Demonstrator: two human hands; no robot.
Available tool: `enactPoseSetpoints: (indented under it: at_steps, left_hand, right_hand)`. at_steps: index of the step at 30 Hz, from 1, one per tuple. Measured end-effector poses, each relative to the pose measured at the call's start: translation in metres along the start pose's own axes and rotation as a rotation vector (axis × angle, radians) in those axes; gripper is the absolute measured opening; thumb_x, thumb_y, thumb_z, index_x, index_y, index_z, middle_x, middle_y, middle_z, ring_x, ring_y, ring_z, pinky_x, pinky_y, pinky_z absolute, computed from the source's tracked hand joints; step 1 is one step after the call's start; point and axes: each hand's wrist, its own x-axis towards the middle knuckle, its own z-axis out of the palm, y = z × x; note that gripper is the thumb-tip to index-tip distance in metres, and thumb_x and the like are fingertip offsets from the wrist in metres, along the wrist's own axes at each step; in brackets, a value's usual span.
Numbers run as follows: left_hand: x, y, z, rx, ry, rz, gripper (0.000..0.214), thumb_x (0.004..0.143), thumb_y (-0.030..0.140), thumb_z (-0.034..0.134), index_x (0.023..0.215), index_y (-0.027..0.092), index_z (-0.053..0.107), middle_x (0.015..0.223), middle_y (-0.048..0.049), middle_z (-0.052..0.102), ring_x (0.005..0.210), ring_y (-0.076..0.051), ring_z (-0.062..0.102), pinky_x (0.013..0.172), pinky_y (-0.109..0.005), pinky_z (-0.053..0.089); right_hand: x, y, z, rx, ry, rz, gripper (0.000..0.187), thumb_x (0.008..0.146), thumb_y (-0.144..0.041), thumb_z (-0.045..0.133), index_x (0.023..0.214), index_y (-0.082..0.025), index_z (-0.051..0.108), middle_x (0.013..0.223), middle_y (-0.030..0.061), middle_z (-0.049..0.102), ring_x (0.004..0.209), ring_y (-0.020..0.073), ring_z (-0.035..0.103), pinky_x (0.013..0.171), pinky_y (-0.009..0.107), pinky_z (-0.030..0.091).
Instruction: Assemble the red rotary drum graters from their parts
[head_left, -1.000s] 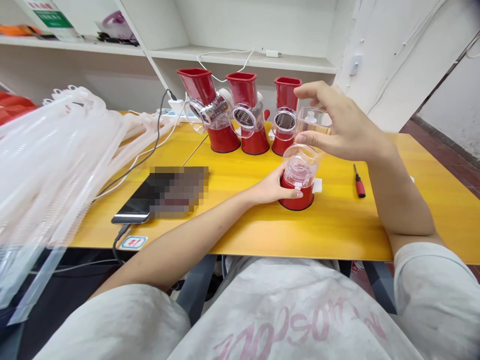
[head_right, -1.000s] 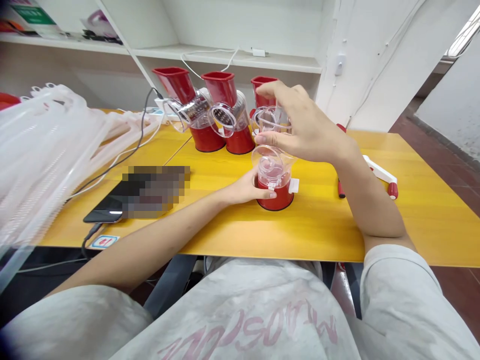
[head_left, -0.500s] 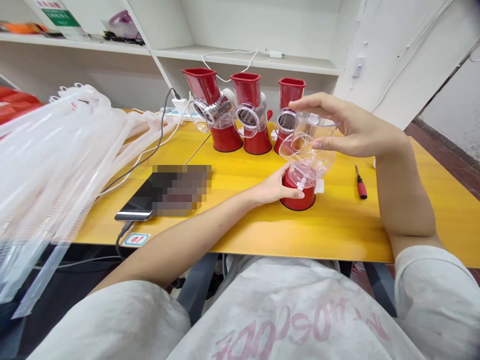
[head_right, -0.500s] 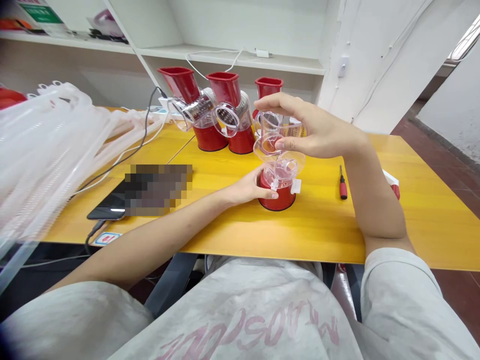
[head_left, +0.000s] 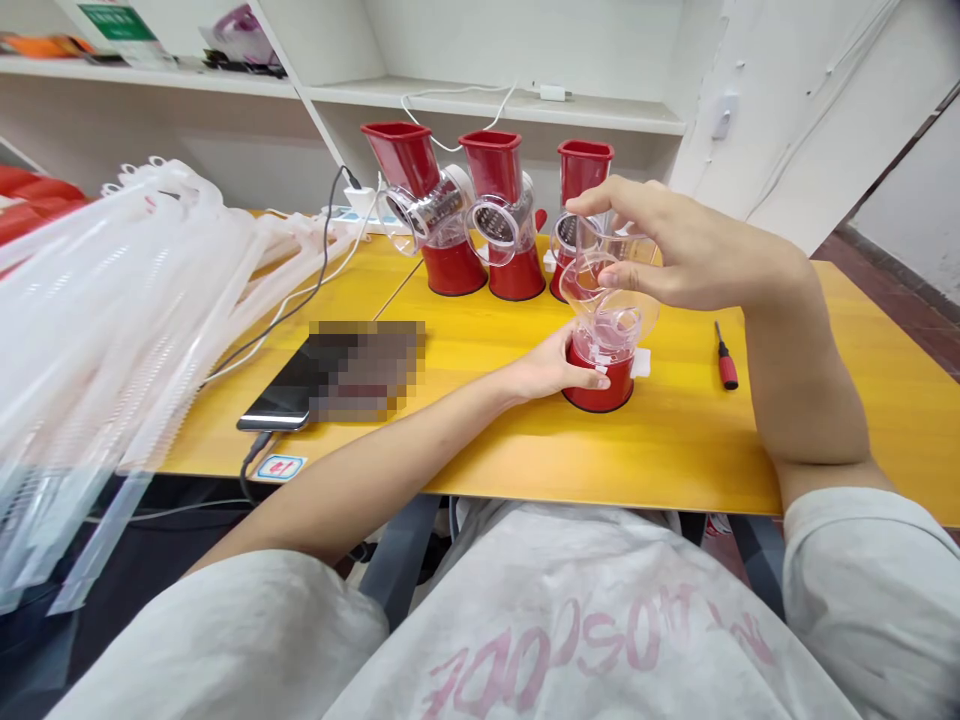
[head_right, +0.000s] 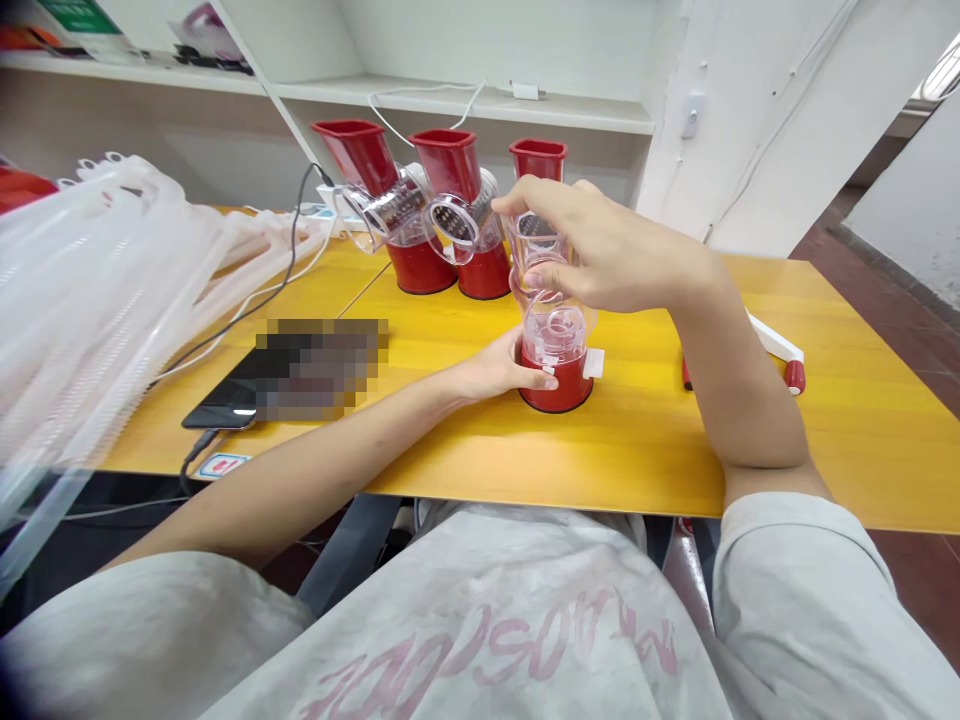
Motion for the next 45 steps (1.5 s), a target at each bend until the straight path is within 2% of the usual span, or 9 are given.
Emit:
enactPoseSetpoints:
  at_steps: [4,10,22,25,29,34,39,42,45]
  left_hand:
    - [0.0,-0.002,0.0,0.009,-0.007,0.013,0.117,0.063,0.045,0.124,0.165,0.019,0.072,0.178,-0.0224,0.077,0.174,-0.052,0.068,0.153,-0.074,0.046]
    - [0.0,0.0,0.001,0.084,0.004,0.022,0.133,0.063,0.055,0.123,0.174,0.012,0.062,0.183,-0.0293,0.071,0.178,-0.055,0.063,0.155,-0.071,0.044]
    - [0.002,-0.007,-0.001,0.225,-0.037,0.227,0.155,0.068,0.057,0.122,0.195,0.017,0.041,0.201,-0.0298,0.048,0.191,-0.054,0.046,0.161,-0.073,0.033]
    - [0.002,-0.01,-0.01,0.335,-0.024,0.251,0.148,0.07,0.058,0.122,0.193,0.021,0.048,0.198,-0.0263,0.051,0.19,-0.054,0.045,0.161,-0.075,0.031]
    - [0.004,-0.003,-0.031,0.418,-0.03,0.249,0.138,0.061,0.06,0.127,0.18,0.025,0.069,0.192,-0.0233,0.057,0.189,-0.057,0.043,0.161,-0.079,0.03]
    - [0.004,0.011,-0.051,0.253,-0.161,0.144,0.128,0.073,0.049,0.125,0.182,0.029,0.061,0.178,-0.024,0.073,0.165,-0.048,0.074,0.136,-0.071,0.065]
    - [0.014,0.0,-0.064,0.275,-0.113,0.187,0.058,0.097,0.044,0.104,0.147,0.021,0.086,0.159,-0.0198,0.086,0.142,-0.04,0.086,0.132,-0.064,0.066]
    - [0.019,-0.01,-0.068,0.192,-0.136,0.178,0.057,0.097,0.038,0.096,0.151,0.024,0.087,0.161,-0.0182,0.086,0.149,-0.041,0.084,0.137,-0.066,0.062]
    - [0.021,-0.013,-0.062,0.011,-0.197,0.253,0.089,0.087,0.037,0.102,0.171,0.037,0.076,0.181,-0.0143,0.075,0.177,-0.044,0.065,0.148,-0.066,0.053]
  right_hand:
    - [0.002,0.0,0.001,-0.078,-0.007,0.02,0.056,0.105,-0.058,0.088,0.157,-0.042,0.076,0.174,-0.0002,0.077,0.16,0.0472,0.07,0.149,0.071,0.05]
    - [0.002,-0.033,0.01,-0.451,-0.006,0.114,0.04,0.116,-0.034,0.065,0.156,-0.027,0.069,0.163,0.0154,0.076,0.143,0.0433,0.074,0.132,0.065,0.058]
    - [-0.004,-0.061,0.026,-0.541,0.064,0.343,0.043,0.124,-0.045,0.066,0.162,-0.025,0.067,0.152,0.0221,0.073,0.14,0.0526,0.074,0.113,0.063,0.063]
    - [-0.002,-0.064,0.027,-0.646,0.045,0.359,0.045,0.126,-0.042,0.062,0.166,-0.02,0.067,0.152,0.025,0.074,0.138,0.0542,0.077,0.108,0.064,0.066]
    - [-0.004,-0.052,0.021,-0.606,0.106,0.326,0.046,0.123,-0.057,0.074,0.15,-0.021,0.075,0.133,0.0178,0.082,0.132,0.0485,0.081,0.113,0.06,0.066]
    - [-0.012,-0.045,0.0,-0.478,0.132,0.38,0.067,0.116,-0.088,0.076,0.111,-0.022,0.082,0.103,0.0162,0.08,0.125,0.0471,0.081,0.115,0.06,0.064]
    - [-0.023,-0.043,-0.039,-0.433,0.061,0.472,0.08,0.122,-0.091,0.062,0.085,-0.022,0.075,0.082,0.0124,0.073,0.1,0.0361,0.08,0.11,0.057,0.065]
    - [-0.028,-0.01,-0.067,-0.303,0.173,0.621,0.071,0.129,-0.08,0.059,0.097,-0.021,0.08,0.096,0.0134,0.085,0.087,0.0257,0.077,0.102,0.049,0.066]
    - [-0.022,0.059,-0.077,-0.238,0.369,0.745,0.041,0.133,-0.048,0.063,0.126,-0.013,0.085,0.121,0.0209,0.089,0.089,0.0218,0.077,0.1,0.048,0.068]
